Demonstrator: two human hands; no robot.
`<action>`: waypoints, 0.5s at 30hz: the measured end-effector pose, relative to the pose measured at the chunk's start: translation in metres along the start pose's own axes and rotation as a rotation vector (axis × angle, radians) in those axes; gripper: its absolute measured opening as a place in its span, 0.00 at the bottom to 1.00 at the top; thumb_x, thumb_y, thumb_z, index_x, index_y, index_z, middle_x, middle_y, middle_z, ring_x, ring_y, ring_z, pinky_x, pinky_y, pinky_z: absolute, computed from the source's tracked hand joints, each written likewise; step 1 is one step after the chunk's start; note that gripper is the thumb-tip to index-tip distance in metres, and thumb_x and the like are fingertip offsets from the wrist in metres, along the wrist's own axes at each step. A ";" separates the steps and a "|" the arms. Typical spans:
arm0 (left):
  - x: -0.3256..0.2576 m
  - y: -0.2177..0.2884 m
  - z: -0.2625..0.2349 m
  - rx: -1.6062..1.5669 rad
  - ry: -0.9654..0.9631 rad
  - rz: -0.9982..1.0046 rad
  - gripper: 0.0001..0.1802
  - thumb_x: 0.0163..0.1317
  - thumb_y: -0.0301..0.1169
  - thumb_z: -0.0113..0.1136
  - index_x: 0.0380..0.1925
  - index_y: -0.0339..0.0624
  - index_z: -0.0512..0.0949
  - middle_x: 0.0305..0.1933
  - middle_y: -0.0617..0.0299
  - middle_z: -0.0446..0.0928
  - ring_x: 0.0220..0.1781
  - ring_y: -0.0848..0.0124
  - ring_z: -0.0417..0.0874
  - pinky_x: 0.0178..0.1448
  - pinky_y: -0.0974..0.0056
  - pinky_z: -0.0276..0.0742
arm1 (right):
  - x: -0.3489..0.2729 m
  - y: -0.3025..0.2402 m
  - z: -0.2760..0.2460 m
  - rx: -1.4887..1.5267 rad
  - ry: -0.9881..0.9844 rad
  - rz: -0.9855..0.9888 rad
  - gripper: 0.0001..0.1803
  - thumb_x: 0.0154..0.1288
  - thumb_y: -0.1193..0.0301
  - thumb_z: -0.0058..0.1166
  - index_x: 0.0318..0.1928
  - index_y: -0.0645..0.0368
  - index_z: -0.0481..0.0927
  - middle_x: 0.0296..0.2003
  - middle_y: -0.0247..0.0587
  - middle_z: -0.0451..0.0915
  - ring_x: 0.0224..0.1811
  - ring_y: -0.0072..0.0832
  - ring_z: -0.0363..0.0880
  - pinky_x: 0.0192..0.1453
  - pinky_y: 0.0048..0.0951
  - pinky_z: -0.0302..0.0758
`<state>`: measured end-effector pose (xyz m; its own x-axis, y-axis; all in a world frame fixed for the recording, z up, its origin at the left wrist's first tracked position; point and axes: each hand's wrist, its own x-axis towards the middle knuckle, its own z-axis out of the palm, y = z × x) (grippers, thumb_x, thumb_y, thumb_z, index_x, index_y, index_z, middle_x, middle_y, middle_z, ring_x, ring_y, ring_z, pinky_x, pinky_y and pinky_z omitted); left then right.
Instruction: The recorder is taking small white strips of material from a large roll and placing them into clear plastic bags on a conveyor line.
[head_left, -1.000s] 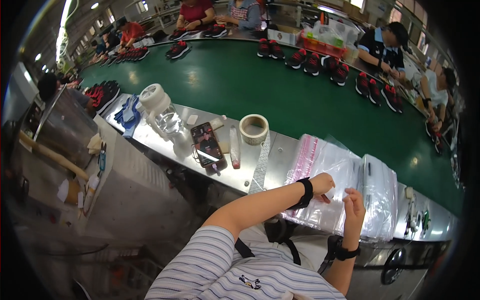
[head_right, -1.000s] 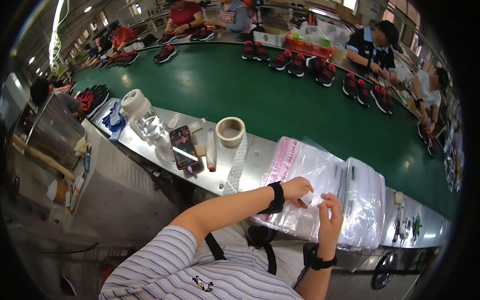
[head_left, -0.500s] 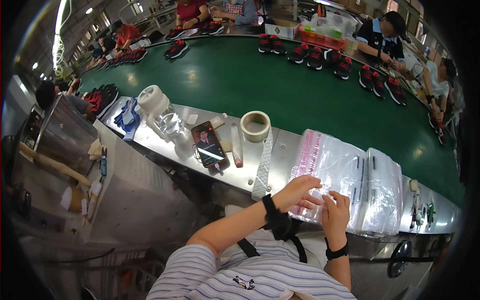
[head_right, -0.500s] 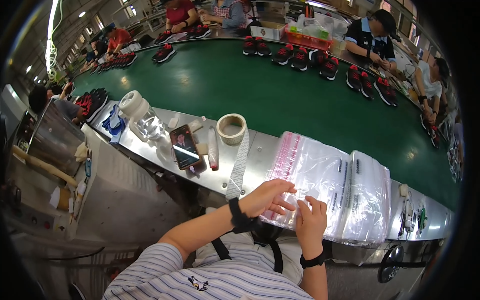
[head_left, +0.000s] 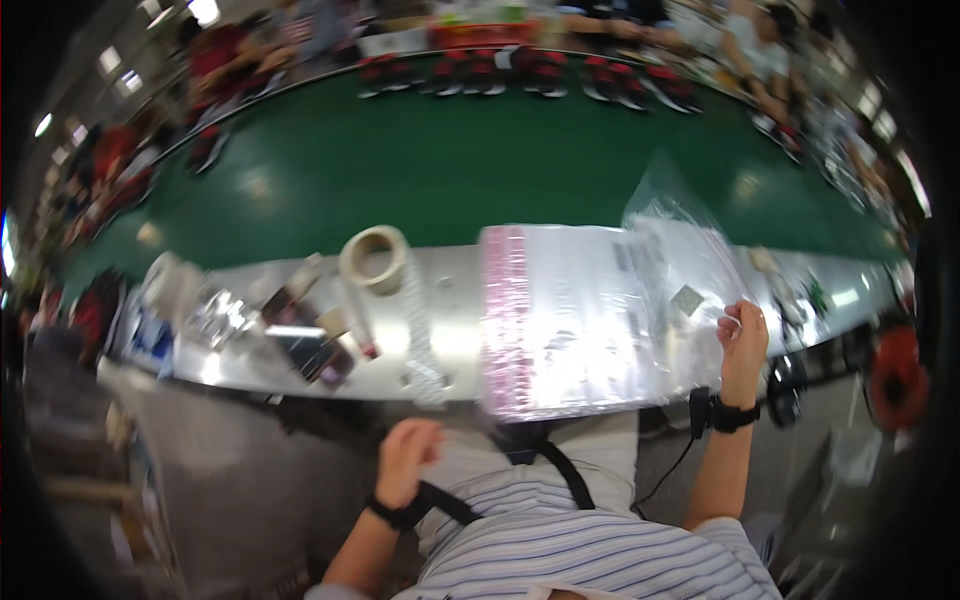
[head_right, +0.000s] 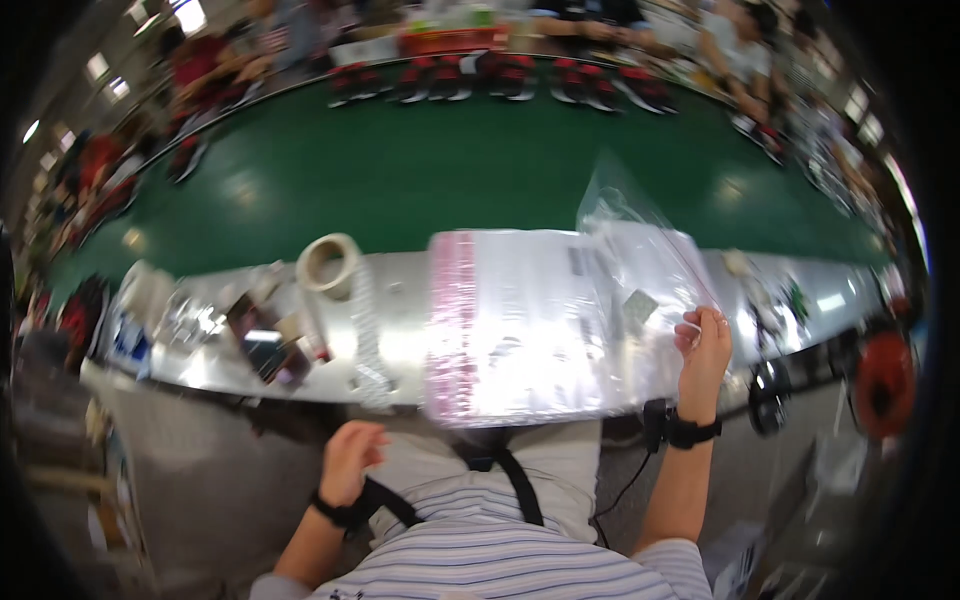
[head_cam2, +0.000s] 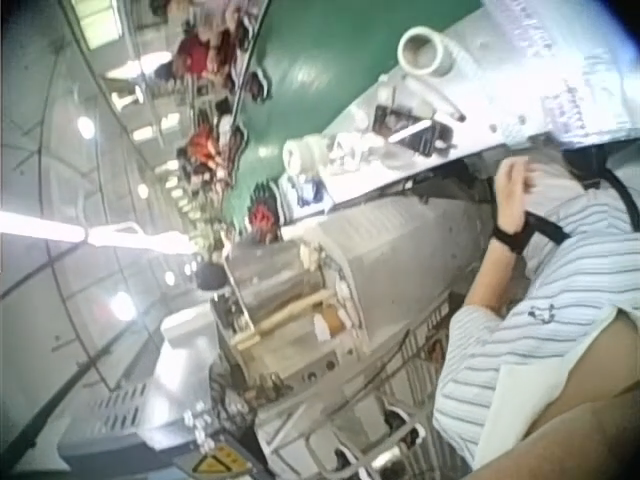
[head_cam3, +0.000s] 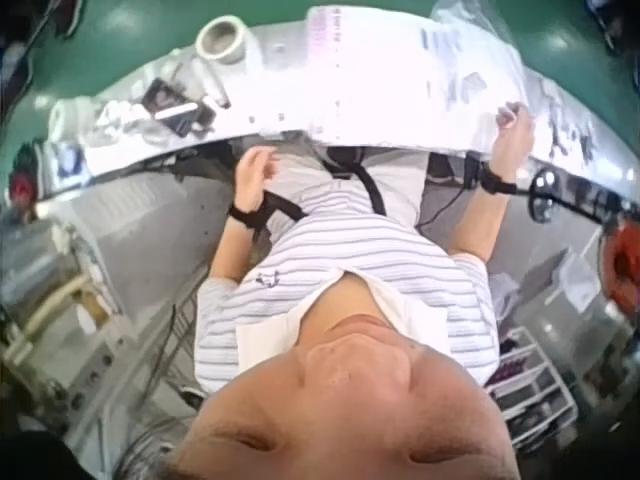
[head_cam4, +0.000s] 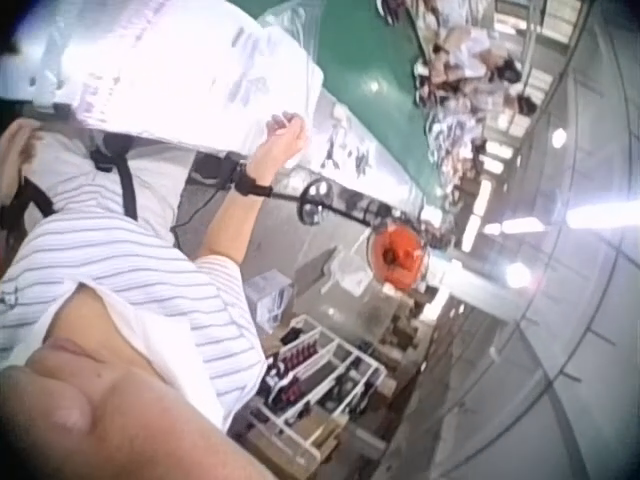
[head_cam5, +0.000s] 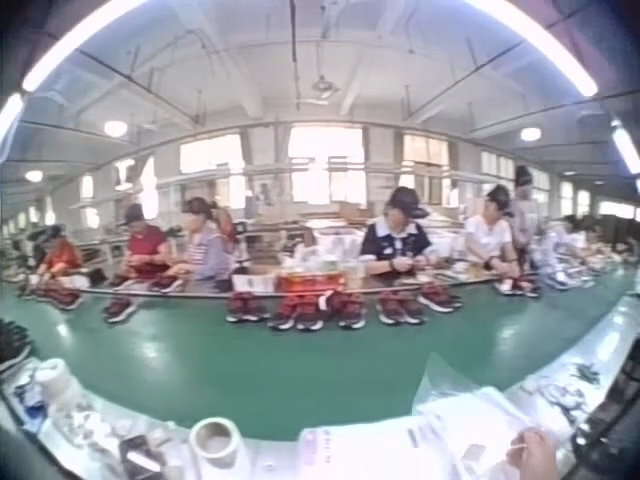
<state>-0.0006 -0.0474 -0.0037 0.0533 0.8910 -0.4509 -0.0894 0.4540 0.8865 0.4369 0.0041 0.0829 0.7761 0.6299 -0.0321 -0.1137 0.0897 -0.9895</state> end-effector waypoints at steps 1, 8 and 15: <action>-0.004 -0.007 -0.016 -0.034 0.088 -0.054 0.15 0.63 0.36 0.51 0.46 0.38 0.73 0.37 0.60 0.77 0.32 0.76 0.76 0.34 0.74 0.71 | 0.010 0.003 -0.028 -0.082 0.061 -0.034 0.08 0.64 0.67 0.46 0.32 0.57 0.73 0.30 0.31 0.74 0.27 0.18 0.71 0.29 0.20 0.65; 0.030 -0.040 -0.014 0.538 0.049 0.254 0.18 0.59 0.33 0.56 0.47 0.36 0.71 0.51 0.52 0.69 0.53 0.62 0.70 0.53 0.64 0.66 | 0.010 0.052 -0.120 -0.972 0.364 -0.659 0.11 0.60 0.76 0.47 0.44 0.66 0.72 0.53 0.50 0.64 0.55 0.39 0.64 0.57 0.37 0.62; 0.029 -0.024 0.032 0.154 -0.215 0.160 0.10 0.63 0.29 0.52 0.39 0.33 0.75 0.32 0.65 0.76 0.34 0.80 0.72 0.39 0.74 0.68 | -0.119 0.037 0.033 -0.562 -0.597 -0.714 0.08 0.53 0.83 0.49 0.35 0.65 0.74 0.37 0.47 0.76 0.40 0.40 0.75 0.44 0.33 0.71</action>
<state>0.0354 -0.0333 -0.0349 0.2615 0.9215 -0.2871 0.0377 0.2874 0.9571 0.3199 -0.0415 0.0552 0.1065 0.8597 0.4996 0.6620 0.3136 -0.6807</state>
